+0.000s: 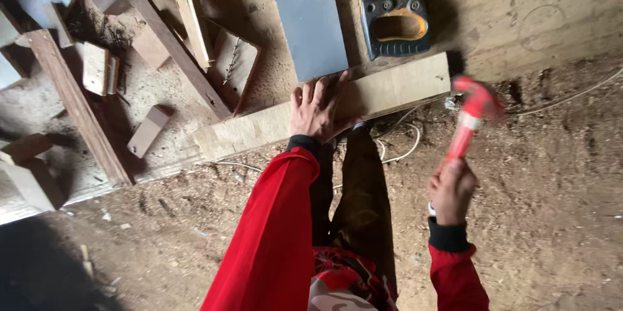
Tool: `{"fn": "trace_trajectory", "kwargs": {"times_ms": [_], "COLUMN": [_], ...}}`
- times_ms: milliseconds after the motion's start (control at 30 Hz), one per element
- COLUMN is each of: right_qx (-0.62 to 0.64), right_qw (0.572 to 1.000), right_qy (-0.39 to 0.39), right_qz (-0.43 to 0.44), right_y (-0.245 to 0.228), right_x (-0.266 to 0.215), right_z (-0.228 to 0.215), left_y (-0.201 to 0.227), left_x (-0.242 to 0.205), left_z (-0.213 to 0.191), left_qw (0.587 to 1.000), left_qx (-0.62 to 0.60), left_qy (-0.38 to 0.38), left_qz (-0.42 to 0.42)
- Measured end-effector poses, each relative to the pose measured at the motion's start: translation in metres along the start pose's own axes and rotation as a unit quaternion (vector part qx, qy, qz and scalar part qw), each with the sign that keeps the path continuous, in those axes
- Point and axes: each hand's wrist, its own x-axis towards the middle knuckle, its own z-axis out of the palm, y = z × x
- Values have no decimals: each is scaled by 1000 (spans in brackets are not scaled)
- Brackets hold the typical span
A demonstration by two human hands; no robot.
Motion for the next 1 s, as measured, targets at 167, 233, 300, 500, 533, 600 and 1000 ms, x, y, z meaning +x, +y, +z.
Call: {"fn": "trace_trajectory", "kwargs": {"times_ms": [167,233,300,500,533,600,1000], "right_qx": [-5,-49,-27,-214,-379,-358,-63], "right_qw": [996,972,942,977,901,877,997], "right_qy": [37,86,86,17,21,18,45], "right_qz": [-79,-213,-322,17,-208,-320,-5], "right_y": [-32,-41,-40,36,47,57,24], "right_x": [-3,-12,-10,12,-4,0,-5], "right_z": [-13,-34,-49,8,9,25,26], "left_y": [3,1,5,-8,-10,-16,-2], "left_x": [18,9,3,4,5,25,8], "left_z": [-7,-7,-3,19,29,43,1], "left_qw": [994,967,998,997,995,987,995], "left_qx": [106,248,63,42,82,161,58], "left_qy": [6,48,-22,-60,-58,20,-83], "left_qz": [8,32,-9,-4,8,22,4]}}
